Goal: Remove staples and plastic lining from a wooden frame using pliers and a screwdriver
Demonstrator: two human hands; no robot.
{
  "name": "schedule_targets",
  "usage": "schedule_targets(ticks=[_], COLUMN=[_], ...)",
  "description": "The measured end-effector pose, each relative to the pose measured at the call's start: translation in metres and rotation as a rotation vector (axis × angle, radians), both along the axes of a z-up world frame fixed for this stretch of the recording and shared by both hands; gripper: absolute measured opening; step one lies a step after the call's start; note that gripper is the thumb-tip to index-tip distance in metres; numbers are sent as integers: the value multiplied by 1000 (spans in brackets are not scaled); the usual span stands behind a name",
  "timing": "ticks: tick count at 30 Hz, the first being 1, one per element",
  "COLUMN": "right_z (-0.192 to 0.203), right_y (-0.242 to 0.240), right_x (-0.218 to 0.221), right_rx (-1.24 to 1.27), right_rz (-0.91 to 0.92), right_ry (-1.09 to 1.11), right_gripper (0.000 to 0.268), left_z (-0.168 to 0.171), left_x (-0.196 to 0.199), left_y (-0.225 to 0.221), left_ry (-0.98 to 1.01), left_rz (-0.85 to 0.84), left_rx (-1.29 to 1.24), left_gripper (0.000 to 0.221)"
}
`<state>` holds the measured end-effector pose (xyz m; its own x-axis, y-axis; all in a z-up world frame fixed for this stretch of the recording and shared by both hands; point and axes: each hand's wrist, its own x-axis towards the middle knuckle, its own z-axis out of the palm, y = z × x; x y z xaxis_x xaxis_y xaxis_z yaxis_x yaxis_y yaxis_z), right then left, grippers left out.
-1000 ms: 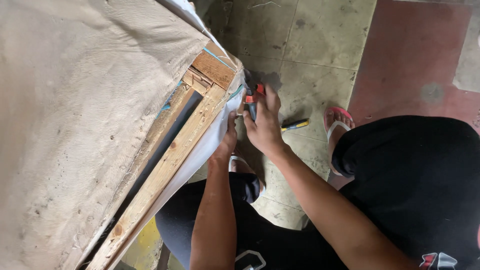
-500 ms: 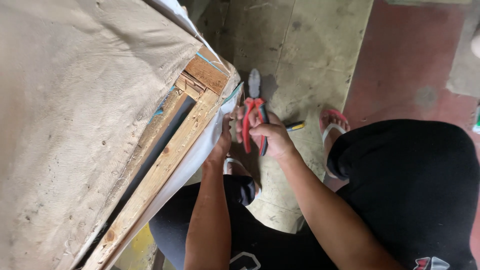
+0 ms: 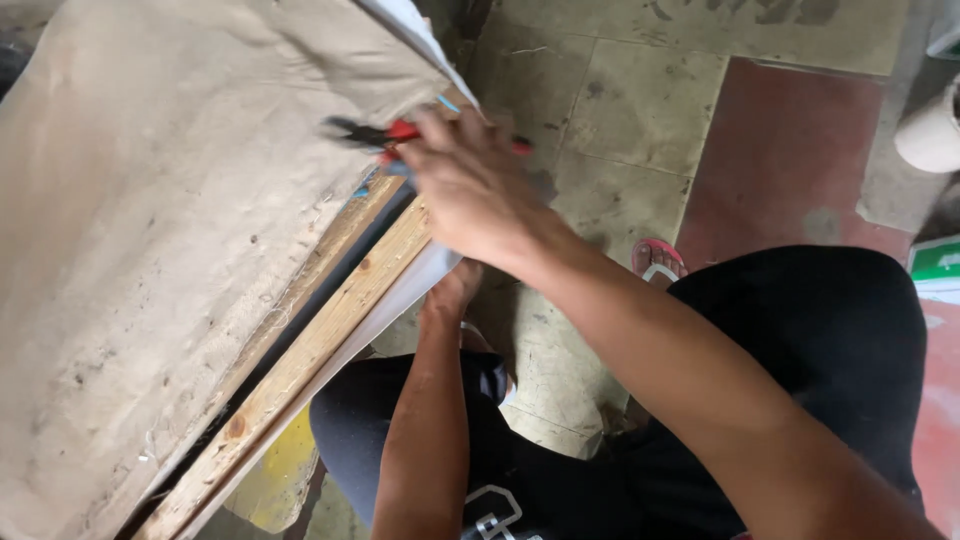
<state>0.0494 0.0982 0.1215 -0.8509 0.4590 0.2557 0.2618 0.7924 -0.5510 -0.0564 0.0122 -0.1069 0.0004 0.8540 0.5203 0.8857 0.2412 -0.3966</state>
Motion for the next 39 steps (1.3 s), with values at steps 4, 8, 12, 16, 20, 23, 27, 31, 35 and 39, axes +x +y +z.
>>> schedule_targets(ticks=[4,8,12,16,20,23,27,31,35,39], right_z=[15,-60,-185,-233,-227,-232,-224,-223,-212,-200], right_y=[-12,-17,-38,-62,-64,-63,-59,-59,-58,-55], right_x=[-2,50,45,21,24,23,25,30,33,33], right_rx=[94,-246,-315,-233,-288,-320,-338,-344,-350,-275], right_rz=[45,-51,-395,-396,-383,-410,-432,-449,-455,-503], right_ry=[233,729,681,723,698,720,766,751,729,671], right_gripper=[40,33,42,50,44,47,45,42,34,36], left_z=[103,207,265,281,281,286,279,261,258,267], left_x=[28,53,44,20,17,29,30,22,18,16], left_y=[-39,-60,-32,30,62,74,79,78,77,77], left_ry=[-640,-1089,-457,201,358,519,600,634,601,529], left_rz=[-108,-116,-394,-344,-398,-350,-395,-453,-519,-536], left_rx=[-450,-819,-362,-598,-713,-913,-908,-862,-843,-843], left_gripper=[28,33,31,22,16,10,12,13,11,16])
